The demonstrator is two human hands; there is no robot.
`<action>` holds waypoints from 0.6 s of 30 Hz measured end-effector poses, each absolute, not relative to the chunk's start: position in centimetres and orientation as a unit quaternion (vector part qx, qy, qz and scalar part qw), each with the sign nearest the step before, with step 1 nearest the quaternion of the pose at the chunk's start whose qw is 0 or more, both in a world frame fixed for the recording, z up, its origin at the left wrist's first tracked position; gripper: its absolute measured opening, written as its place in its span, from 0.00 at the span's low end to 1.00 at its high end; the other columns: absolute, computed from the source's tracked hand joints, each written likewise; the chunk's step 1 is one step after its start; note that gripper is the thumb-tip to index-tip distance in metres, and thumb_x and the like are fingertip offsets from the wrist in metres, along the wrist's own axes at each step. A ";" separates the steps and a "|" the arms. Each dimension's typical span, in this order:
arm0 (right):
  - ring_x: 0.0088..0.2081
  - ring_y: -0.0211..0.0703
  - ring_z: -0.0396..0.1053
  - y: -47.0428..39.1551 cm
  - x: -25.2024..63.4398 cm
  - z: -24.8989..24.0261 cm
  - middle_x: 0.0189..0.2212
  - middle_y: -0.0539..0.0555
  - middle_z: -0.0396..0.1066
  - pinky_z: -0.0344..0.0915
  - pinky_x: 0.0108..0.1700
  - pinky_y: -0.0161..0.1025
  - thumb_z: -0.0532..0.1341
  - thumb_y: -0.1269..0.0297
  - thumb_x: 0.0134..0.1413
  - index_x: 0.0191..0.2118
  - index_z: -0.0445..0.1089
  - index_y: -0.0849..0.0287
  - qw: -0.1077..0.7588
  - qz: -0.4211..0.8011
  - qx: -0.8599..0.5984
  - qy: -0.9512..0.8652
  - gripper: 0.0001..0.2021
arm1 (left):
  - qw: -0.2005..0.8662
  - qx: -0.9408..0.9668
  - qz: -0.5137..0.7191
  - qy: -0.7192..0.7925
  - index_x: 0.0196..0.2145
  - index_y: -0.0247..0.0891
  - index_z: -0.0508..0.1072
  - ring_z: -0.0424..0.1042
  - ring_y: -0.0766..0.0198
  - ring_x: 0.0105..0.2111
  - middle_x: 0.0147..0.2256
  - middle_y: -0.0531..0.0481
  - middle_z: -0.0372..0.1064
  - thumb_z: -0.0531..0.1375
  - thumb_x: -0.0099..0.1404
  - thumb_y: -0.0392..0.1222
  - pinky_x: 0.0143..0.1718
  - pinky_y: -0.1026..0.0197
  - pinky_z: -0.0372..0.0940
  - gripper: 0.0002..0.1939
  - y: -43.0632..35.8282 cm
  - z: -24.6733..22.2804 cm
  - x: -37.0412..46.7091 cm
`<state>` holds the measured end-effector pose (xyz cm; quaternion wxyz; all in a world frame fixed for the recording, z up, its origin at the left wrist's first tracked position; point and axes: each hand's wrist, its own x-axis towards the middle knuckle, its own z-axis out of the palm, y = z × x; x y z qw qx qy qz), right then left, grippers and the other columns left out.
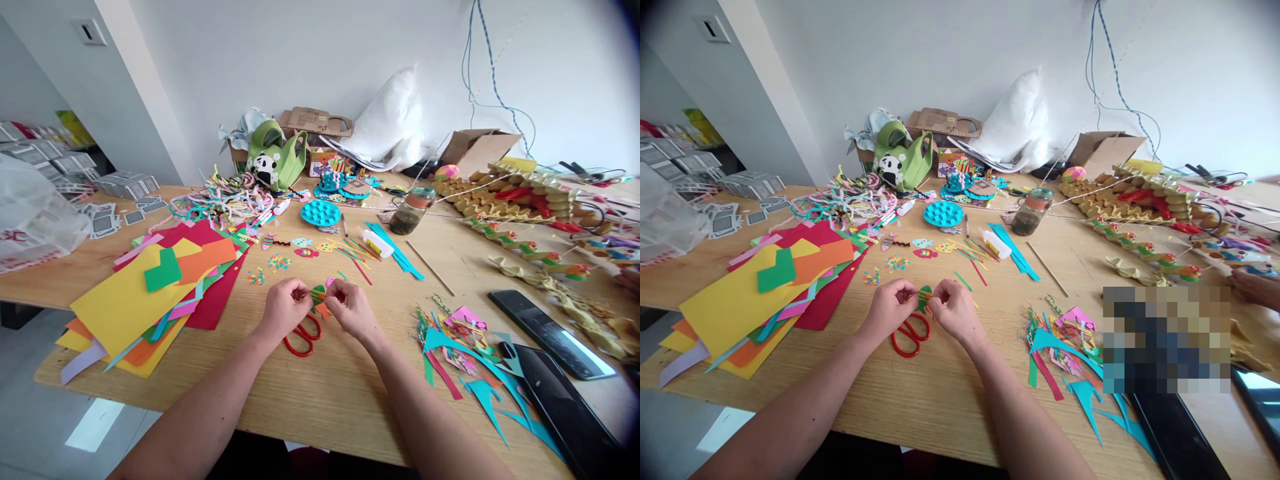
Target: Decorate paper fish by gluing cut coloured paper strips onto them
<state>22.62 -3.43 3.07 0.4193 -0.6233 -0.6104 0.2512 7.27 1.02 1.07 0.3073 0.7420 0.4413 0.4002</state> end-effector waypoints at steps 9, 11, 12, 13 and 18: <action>0.24 0.37 0.59 -3.4 23.0 3.3 0.19 0.47 0.61 0.55 0.26 0.34 0.52 0.67 0.39 0.20 0.59 0.57 0.417 0.274 -0.608 -0.617 0.03 | 0.428 0.691 0.395 0.428 0.24 0.37 0.70 0.66 0.68 0.21 0.20 0.56 0.67 0.58 0.50 0.33 0.24 0.67 0.60 0.02 1.3 1.3 7.2; 0.23 0.37 0.58 -3.4 23.0 3.3 0.18 0.47 0.61 0.54 0.25 0.34 0.52 0.66 0.39 0.20 0.59 0.57 0.421 0.276 -0.610 -0.613 0.03 | 0.460 0.680 0.385 0.422 0.24 0.37 0.71 0.65 0.68 0.21 0.20 0.56 0.67 0.59 0.50 0.35 0.23 0.67 0.59 0.01 1.4 1.3 7.2; 0.23 0.37 0.58 -3.4 23.0 3.3 0.18 0.47 0.61 0.54 0.25 0.34 0.52 0.66 0.39 0.20 0.59 0.57 0.421 0.276 -0.609 -0.612 0.03 | 0.470 0.677 0.381 0.419 0.25 0.37 0.71 0.65 0.68 0.21 0.20 0.56 0.67 0.59 0.50 0.36 0.23 0.66 0.59 0.02 1.5 1.3 7.2; 0.23 0.36 0.57 -3.4 23.0 3.3 0.18 0.47 0.60 0.54 0.25 0.34 0.52 0.66 0.39 0.20 0.59 0.57 0.421 0.276 -0.608 -0.613 0.04 | 0.477 0.675 0.378 0.418 0.25 0.37 0.72 0.65 0.68 0.21 0.20 0.55 0.67 0.60 0.50 0.37 0.24 0.66 0.59 0.02 1.5 1.2 7.2; 0.22 0.36 0.57 -3.4 22.7 3.4 0.17 0.46 0.59 0.53 0.25 0.34 0.52 0.66 0.40 0.20 0.59 0.57 0.422 0.278 -0.600 -0.621 0.04 | 0.479 0.670 0.387 0.415 0.24 0.37 0.72 0.66 0.68 0.22 0.21 0.54 0.69 0.61 0.49 0.38 0.25 0.66 0.61 0.03 1.6 0.8 7.4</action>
